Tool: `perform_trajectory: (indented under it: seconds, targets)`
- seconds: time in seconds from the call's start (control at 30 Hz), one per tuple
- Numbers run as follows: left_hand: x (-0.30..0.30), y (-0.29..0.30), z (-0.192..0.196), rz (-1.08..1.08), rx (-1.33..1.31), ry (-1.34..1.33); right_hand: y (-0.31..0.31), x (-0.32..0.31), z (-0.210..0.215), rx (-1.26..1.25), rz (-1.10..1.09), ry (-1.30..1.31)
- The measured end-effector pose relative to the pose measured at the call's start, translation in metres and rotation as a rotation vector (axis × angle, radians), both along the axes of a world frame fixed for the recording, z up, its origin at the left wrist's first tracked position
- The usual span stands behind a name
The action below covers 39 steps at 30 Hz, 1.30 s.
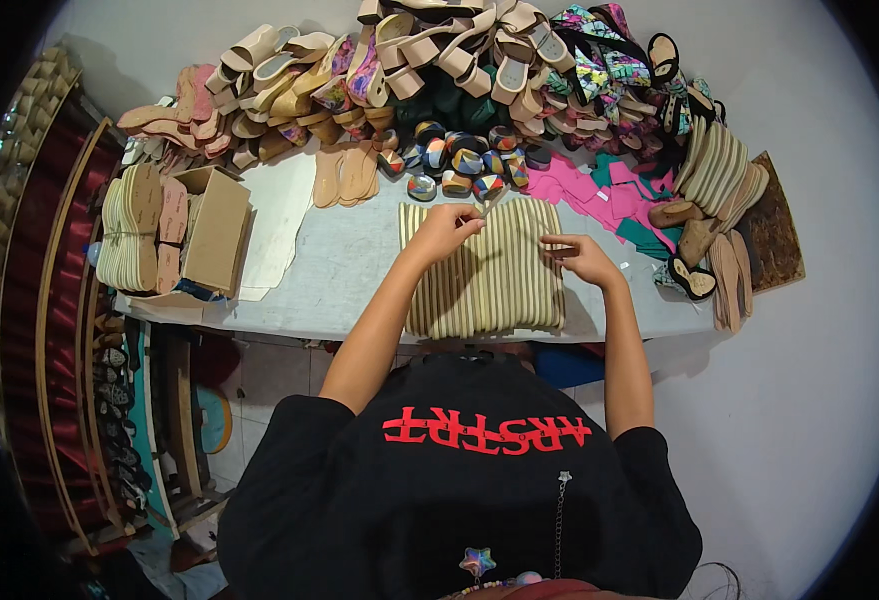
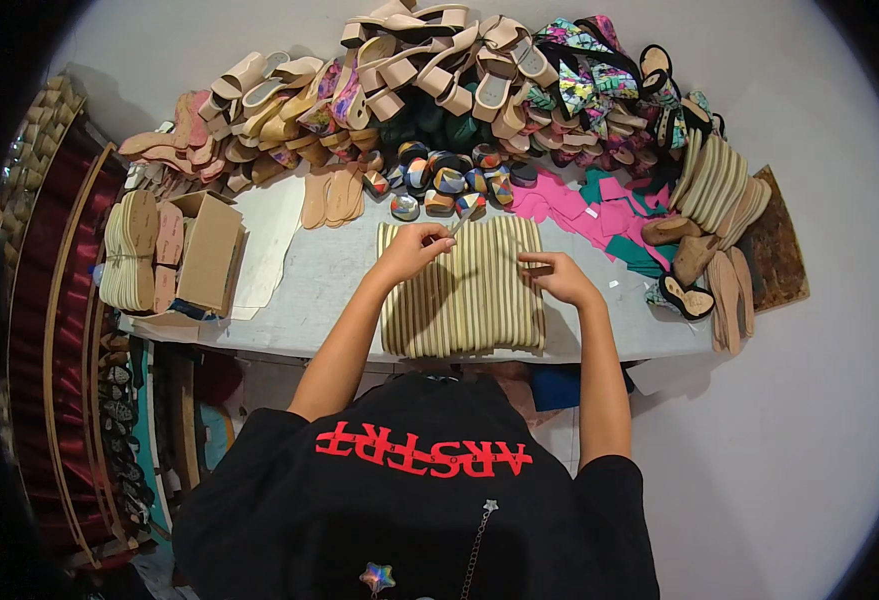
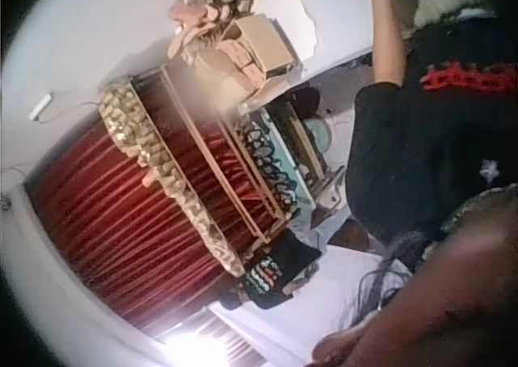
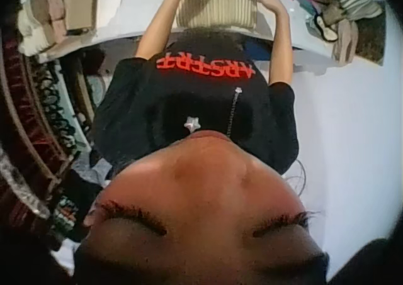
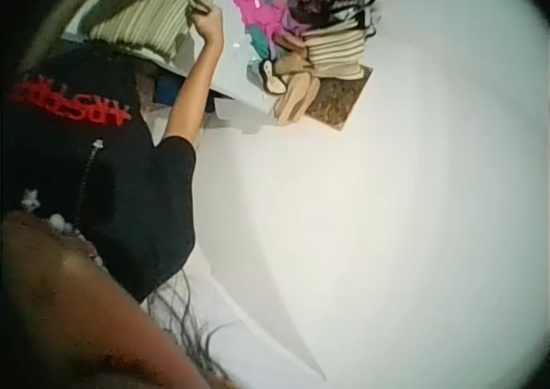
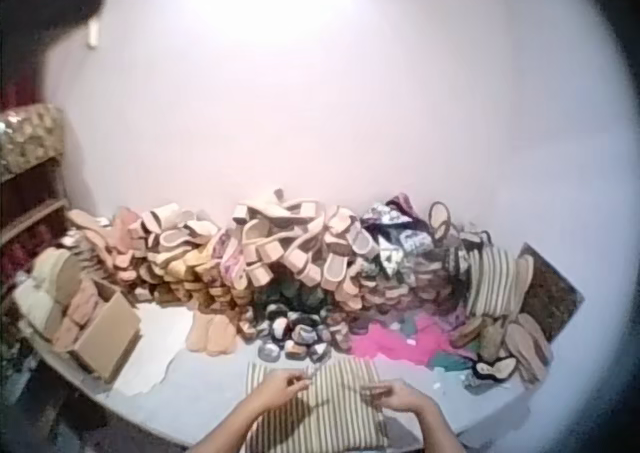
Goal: Organizing and stacking shoe soles on a workshop table.
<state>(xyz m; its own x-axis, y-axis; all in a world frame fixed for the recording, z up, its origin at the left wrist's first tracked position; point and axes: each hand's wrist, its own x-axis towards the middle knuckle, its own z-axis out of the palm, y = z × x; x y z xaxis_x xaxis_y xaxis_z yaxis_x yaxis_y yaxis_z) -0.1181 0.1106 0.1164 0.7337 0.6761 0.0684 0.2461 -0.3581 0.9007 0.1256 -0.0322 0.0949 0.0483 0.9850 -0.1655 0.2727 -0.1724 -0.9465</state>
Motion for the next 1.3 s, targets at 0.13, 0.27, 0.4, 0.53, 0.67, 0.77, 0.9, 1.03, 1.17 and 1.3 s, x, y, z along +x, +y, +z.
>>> perform_trajectory:
  seconds: [0.13,0.27,0.4,0.53,0.67,0.77,0.9,1.03,1.17,1.3]
  targets:
    - [0.001,-0.002,0.000,-0.005,-0.020,0.021,0.007,0.000,0.001,0.022,-0.041,-0.288]
    - [0.004,-0.005,-0.001,-0.017,-0.027,-0.040,0.009,-0.004,-0.016,0.174,-0.189,-0.118]
    - [0.002,-0.007,0.000,0.006,0.017,-0.027,0.009,-0.018,-0.014,0.246,-0.353,0.191]
    - [0.001,-0.007,-0.002,0.025,-0.052,-0.025,0.007,-0.006,-0.024,0.227,-0.251,0.114]
    - [-0.003,-0.008,0.000,0.022,-0.099,0.018,0.000,-0.003,-0.017,0.237,-0.256,0.128]
    - [-0.005,-0.007,-0.002,0.012,-0.047,-0.002,-0.004,0.001,-0.013,0.251,-0.264,0.111]
    - [-0.011,-0.008,0.001,0.000,-0.078,0.006,-0.008,0.004,-0.011,0.276,-0.271,0.115]
    - [-0.019,-0.013,0.007,0.003,-0.060,0.026,-0.011,0.010,-0.008,0.302,-0.319,0.135]
    - [-0.025,-0.014,0.010,0.016,-0.072,0.074,-0.008,0.013,-0.008,0.314,-0.325,0.132]
    - [-0.031,-0.008,0.000,0.044,-0.006,0.059,-0.003,0.015,-0.017,0.294,-0.342,0.153]
